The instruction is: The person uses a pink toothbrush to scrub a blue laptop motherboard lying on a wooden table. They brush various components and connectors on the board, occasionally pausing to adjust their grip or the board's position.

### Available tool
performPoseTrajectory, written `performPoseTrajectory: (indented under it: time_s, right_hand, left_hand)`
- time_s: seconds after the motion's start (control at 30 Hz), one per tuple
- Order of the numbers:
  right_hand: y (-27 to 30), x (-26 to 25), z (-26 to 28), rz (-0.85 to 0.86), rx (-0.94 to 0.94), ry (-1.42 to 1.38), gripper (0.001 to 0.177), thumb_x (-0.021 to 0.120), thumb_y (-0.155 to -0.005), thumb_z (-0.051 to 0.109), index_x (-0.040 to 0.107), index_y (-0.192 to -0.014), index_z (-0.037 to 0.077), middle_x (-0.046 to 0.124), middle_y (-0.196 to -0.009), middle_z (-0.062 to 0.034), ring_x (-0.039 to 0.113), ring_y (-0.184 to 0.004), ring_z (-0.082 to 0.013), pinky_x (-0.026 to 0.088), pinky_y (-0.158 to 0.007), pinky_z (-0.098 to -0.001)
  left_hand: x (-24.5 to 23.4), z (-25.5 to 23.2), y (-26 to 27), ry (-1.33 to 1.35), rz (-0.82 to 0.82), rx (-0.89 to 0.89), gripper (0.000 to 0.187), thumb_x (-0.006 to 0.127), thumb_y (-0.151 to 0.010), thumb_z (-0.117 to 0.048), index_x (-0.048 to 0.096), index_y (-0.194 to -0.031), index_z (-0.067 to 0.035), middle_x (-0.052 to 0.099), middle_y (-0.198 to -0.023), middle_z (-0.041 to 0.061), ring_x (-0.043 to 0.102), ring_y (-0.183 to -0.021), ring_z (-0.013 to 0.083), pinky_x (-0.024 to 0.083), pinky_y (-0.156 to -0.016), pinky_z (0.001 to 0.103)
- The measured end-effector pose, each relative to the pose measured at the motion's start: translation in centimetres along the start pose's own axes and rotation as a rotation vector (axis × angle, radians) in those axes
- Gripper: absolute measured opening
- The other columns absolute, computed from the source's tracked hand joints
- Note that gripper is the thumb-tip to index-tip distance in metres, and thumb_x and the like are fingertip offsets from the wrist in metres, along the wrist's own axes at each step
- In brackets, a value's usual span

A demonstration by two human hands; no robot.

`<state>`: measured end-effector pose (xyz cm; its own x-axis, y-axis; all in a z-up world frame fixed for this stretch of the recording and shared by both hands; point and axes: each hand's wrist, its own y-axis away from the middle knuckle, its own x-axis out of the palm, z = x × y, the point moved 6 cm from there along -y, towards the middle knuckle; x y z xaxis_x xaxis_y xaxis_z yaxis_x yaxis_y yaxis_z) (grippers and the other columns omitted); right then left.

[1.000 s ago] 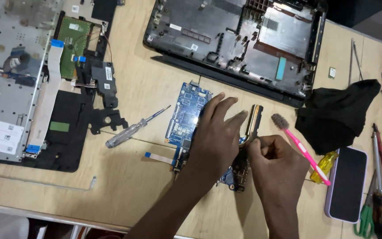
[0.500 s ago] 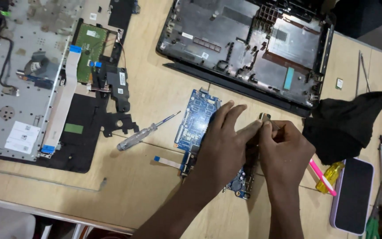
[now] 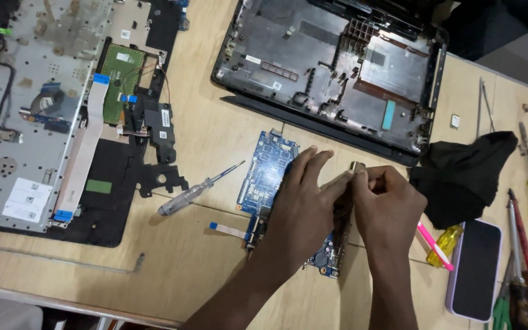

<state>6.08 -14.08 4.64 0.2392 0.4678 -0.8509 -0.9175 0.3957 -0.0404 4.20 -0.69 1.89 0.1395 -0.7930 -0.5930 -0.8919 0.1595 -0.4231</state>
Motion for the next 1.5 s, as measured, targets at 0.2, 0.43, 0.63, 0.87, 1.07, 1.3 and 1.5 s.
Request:
performPoseTrajectory:
  time_s: [0.2, 0.43, 0.63, 0.87, 1.07, 1.3, 1.5]
  right_hand:
    - [0.6, -0.4, 0.2, 0.070, 0.055, -0.013, 0.029, 0.070, -0.095, 0.026, 0.072, -0.074, 0.006, 0.064, -0.060, -0.0007, 0.053, -0.057, -0.0076, 0.042, -0.058, -0.0309]
    - [2.8, -0.2, -2.0, -0.026, 0.020, 0.020, 0.017, 0.070, -0.086, 0.023, 0.070, -0.073, 0.012, 0.068, -0.058, -0.0007, 0.065, -0.059, -0.0147, 0.052, -0.073, -0.0343]
    - [4.0, -0.5, -1.9, -0.005, 0.048, -0.067, 0.019, 0.068, -0.083, 0.018, 0.066, -0.066, 0.010, 0.062, -0.051, -0.0033, 0.057, -0.050, -0.0148, 0.045, -0.059, -0.0363]
    - [4.5, -0.3, -2.1, 0.047, 0.050, -0.069, 0.020, 0.066, -0.085, 0.017, 0.062, -0.067, 0.009, 0.056, -0.051, -0.0015, 0.048, -0.049, -0.0146, 0.040, -0.056, -0.0360]
    - [4.8, -0.5, -2.2, 0.050, 0.054, -0.032, 0.017, 0.069, -0.083, 0.020, 0.068, -0.068, 0.010, 0.062, -0.051, -0.0015, 0.056, -0.050, -0.0152, 0.044, -0.059, -0.0350]
    - [4.9, -0.3, -2.5, 0.050, 0.096, 0.008, 0.021, 0.069, -0.084, 0.023, 0.069, -0.067, 0.011, 0.061, -0.051, 0.0003, 0.054, -0.050, -0.0135, 0.045, -0.062, -0.0335]
    - [4.1, -1.0, -1.3, -0.039, 0.047, -0.072, 0.019, 0.068, -0.090, 0.018, 0.069, -0.072, 0.010, 0.064, -0.057, -0.0020, 0.055, -0.053, -0.0146, 0.044, -0.059, -0.0348]
  left_hand:
    - [-0.1, 0.0, 0.0, -0.022, 0.013, -0.013, 0.052, 0.074, -0.080, 0.009, 0.072, -0.128, -0.010, 0.055, -0.143, 0.021, 0.044, -0.141, 0.0437, 0.043, -0.115, 0.055]
    - [0.6, 0.1, 0.1, -0.005, 0.003, 0.051, 0.038, 0.060, -0.092, 0.001, 0.073, -0.126, -0.008, 0.055, -0.141, 0.027, 0.044, -0.138, 0.0481, 0.042, -0.115, 0.058]
    - [0.9, 0.0, -0.3, -0.030, 0.065, 0.053, 0.059, 0.056, -0.076, 0.013, 0.071, -0.128, -0.009, 0.051, -0.143, 0.024, 0.041, -0.140, 0.0473, 0.041, -0.113, 0.058]
    - [0.9, -0.1, -0.3, -0.073, 0.052, 0.047, 0.044, 0.066, -0.087, 0.004, 0.072, -0.128, -0.010, 0.053, -0.142, 0.025, 0.043, -0.138, 0.0473, 0.044, -0.109, 0.058]
    - [0.4, -0.2, -0.3, -0.042, 0.036, 0.006, 0.029, 0.068, -0.097, -0.013, 0.074, -0.124, -0.009, 0.054, -0.141, 0.023, 0.042, -0.139, 0.0443, 0.043, -0.111, 0.056]
    - [0.4, -0.1, -0.4, -0.016, 0.098, -0.084, 0.032, 0.070, -0.096, -0.018, 0.074, -0.127, -0.011, 0.053, -0.145, 0.019, 0.038, -0.144, 0.0404, 0.047, -0.106, 0.057]
    - [0.5, -0.1, -0.4, -0.063, 0.093, -0.032, 0.031, 0.067, -0.098, -0.017, 0.073, -0.128, -0.012, 0.054, -0.144, 0.022, 0.040, -0.142, 0.0426, 0.043, -0.111, 0.056]
